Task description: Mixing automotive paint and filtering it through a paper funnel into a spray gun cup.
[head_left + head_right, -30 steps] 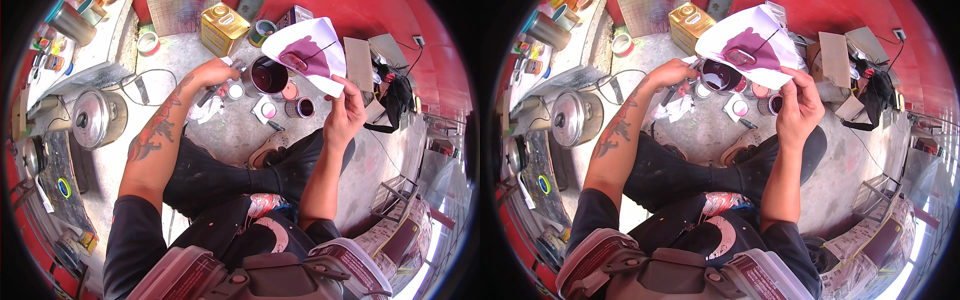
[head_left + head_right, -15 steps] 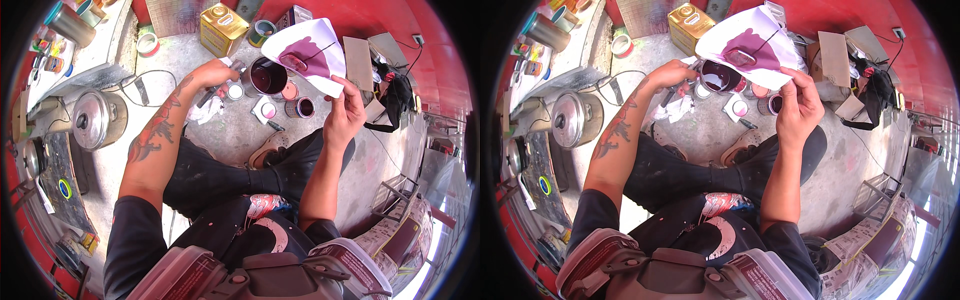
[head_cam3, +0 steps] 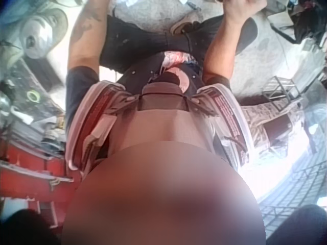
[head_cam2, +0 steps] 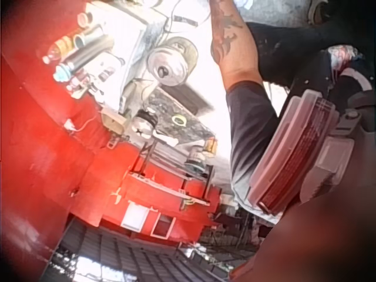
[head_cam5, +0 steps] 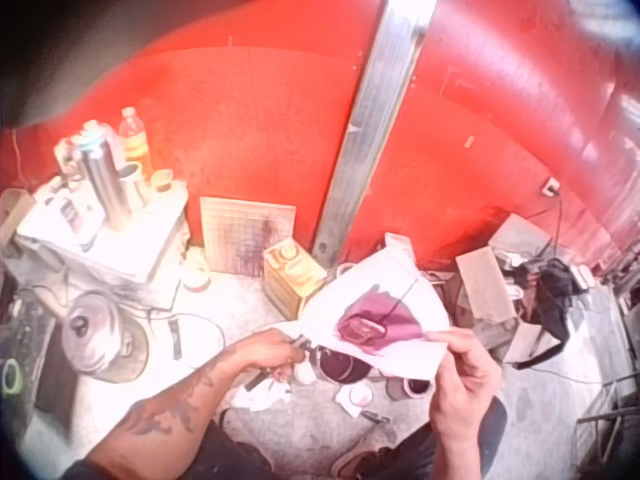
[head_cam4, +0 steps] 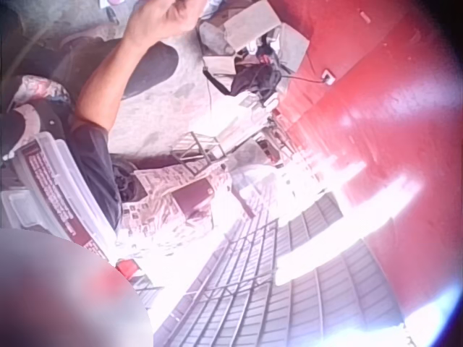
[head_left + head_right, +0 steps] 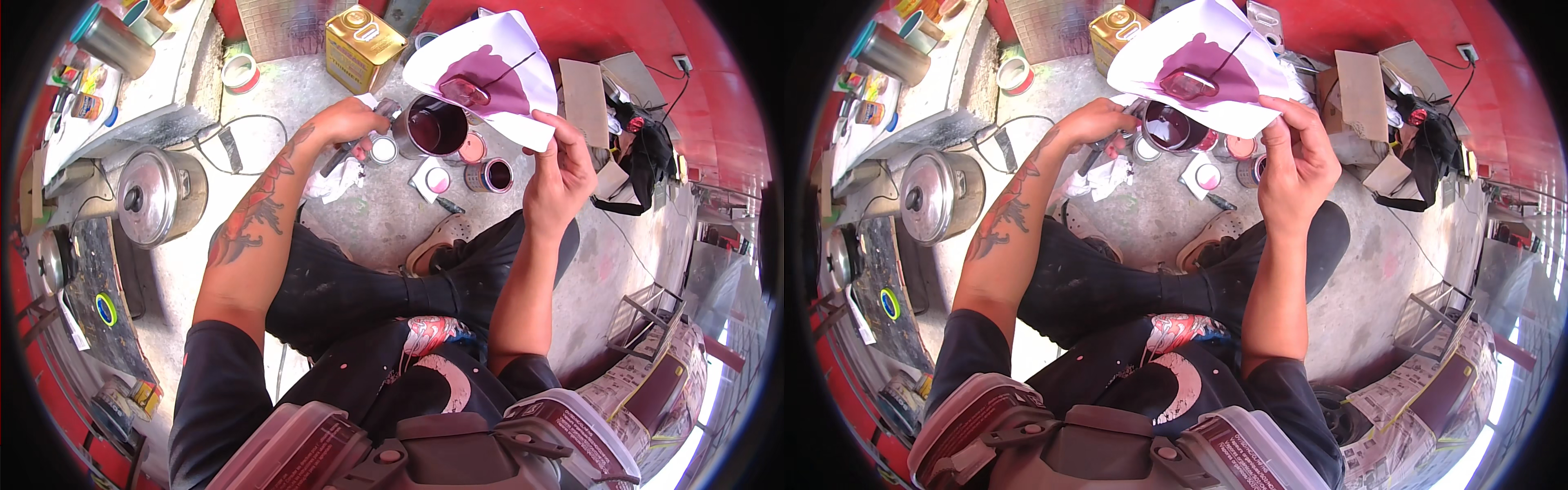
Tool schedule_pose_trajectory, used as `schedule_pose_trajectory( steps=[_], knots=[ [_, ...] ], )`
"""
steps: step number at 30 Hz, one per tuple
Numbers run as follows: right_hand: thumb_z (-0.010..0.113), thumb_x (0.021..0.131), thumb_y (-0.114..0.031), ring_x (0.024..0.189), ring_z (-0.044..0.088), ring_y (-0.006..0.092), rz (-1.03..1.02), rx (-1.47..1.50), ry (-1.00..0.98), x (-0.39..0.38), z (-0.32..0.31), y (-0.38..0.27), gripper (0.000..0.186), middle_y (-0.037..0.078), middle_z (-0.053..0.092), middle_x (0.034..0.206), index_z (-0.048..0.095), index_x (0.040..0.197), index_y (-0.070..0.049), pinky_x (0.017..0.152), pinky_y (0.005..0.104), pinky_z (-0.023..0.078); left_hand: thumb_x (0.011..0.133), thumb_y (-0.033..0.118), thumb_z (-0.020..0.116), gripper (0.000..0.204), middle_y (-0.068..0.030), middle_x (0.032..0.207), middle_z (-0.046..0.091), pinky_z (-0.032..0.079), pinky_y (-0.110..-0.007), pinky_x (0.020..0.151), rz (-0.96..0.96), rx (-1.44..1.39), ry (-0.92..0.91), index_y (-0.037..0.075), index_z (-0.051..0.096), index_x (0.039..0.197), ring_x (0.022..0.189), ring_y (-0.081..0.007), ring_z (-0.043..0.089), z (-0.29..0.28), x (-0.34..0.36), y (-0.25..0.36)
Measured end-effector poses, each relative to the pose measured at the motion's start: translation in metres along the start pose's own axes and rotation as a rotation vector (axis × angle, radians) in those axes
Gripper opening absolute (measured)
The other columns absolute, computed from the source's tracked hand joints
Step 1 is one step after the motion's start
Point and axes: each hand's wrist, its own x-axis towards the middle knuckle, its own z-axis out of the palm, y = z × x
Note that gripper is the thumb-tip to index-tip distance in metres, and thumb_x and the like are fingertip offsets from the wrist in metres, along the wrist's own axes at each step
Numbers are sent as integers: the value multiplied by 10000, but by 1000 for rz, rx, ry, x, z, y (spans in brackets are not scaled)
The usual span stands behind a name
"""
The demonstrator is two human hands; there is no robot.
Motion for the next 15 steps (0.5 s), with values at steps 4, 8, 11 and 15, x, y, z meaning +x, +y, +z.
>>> schedule_pose_trajectory(
  steps=[4,8,11,15],
  knots=[
    [610,906,-7,885,571,107,24,59,23,-4,-1,-8,135,69,621,982,666,1021,34,791,226,443,862,238,608,306,-127,702,625,480,-283,519,-3,-6,-2,-55,628,948,521,-185,612,-1,1,0],
    [601,907,2,894,577,114,63,119,28,-7,-6,-12,139,79,621,988,662,1026,40,805,233,447,859,236,612,304,-127,697,621,482,-284,512,11,-31,-15,-54,629,950,519,-186,611,-1,1,-1],
    [596,908,8,902,582,119,7,53,33,-7,-11,-11,138,88,622,997,660,1025,45,812,235,448,858,242,613,310,-128,700,621,483,-282,514,1,-30,-22,-54,629,949,518,-186,610,-1,0,0],
    [598,908,7,904,583,115,35,46,40,-7,-17,-9,134,83,629,998,658,1020,48,813,231,447,856,252,618,320,-129,704,621,484,-283,515,11,-33,-8,-55,627,945,519,-188,610,-1,-2,0]
  ],
)
